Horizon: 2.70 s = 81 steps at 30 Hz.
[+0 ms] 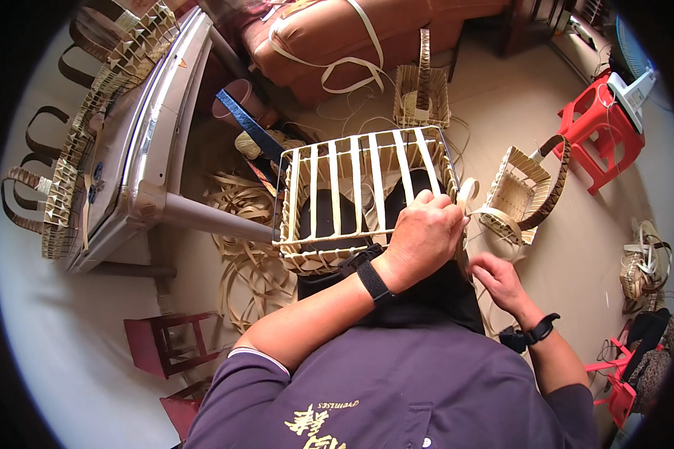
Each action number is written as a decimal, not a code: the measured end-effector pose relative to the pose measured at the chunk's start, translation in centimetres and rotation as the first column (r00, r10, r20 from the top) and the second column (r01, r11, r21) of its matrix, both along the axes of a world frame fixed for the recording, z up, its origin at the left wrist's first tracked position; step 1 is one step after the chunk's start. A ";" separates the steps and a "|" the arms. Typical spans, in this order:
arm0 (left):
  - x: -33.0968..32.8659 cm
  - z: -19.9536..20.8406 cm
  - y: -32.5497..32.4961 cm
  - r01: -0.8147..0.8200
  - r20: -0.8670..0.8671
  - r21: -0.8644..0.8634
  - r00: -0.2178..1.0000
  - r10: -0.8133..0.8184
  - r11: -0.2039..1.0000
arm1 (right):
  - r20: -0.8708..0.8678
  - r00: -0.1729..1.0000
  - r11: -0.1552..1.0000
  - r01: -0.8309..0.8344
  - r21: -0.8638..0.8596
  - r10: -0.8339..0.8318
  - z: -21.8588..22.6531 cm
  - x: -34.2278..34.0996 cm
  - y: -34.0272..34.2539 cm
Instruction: The person weaves thin strips of flexible material through the structural frame of a rectangular basket by hand.
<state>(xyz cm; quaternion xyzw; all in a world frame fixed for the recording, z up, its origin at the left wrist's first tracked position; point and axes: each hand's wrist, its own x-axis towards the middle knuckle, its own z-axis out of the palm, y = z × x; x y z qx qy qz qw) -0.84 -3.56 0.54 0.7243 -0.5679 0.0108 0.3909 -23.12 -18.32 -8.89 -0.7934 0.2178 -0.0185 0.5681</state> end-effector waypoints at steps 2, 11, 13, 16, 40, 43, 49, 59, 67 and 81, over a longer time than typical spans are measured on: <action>0.3 -0.1 0.1 0.003 -0.030 0.010 1.000 -0.003 1.000 | 0.091 0.994 0.987 0.046 0.153 -0.060 3.4 3.9 1.7; -0.5 -0.1 -0.2 0.011 -0.018 -0.019 1.000 -0.012 1.000 | -0.570 0.819 0.809 -0.382 -0.448 0.071 -14.2 -17.4 -6.8; 0.0 -0.2 -0.1 0.022 -0.057 -0.048 0.998 -0.024 0.999 | -0.974 0.190 0.674 -0.737 -0.059 0.122 -18.4 -33.3 -8.4; -0.5 -0.2 -0.7 0.049 -0.054 -0.033 0.997 -0.050 0.998 | -0.974 -0.122 0.721 -0.656 0.224 0.192 -17.4 -38.6 -9.7; -0.4 -0.3 0.0 0.025 -0.059 -0.017 0.998 -0.026 1.000 | -0.993 -0.026 0.604 -0.792 0.091 0.116 -19.0 -37.8 -12.1; -0.5 -0.2 -0.5 0.023 -0.035 -0.029 0.999 -0.024 0.999 | -0.977 0.175 0.735 -0.677 -0.032 0.119 -17.8 -29.0 -10.2; 0.2 -0.6 -0.2 0.006 0.015 0.011 1.000 -0.006 1.000 | 0.025 1.000 0.987 -0.001 -0.158 0.005 1.3 0.7 1.0; 0.0 0.1 0.3 0.002 -0.043 0.003 0.999 -0.002 1.000 | -0.919 0.314 0.616 -0.781 -0.107 0.239 -8.3 -12.2 -7.9; 0.0 -0.7 -0.2 -0.018 0.006 0.011 1.000 0.018 1.000 | -0.054 0.993 0.986 -0.098 0.137 0.106 2.1 -0.3 -3.0; 0.1 -0.9 0.4 -0.001 -0.037 -0.097 0.999 -0.003 0.995 | 0.431 0.879 0.943 0.057 0.328 -0.203 9.8 12.0 -4.3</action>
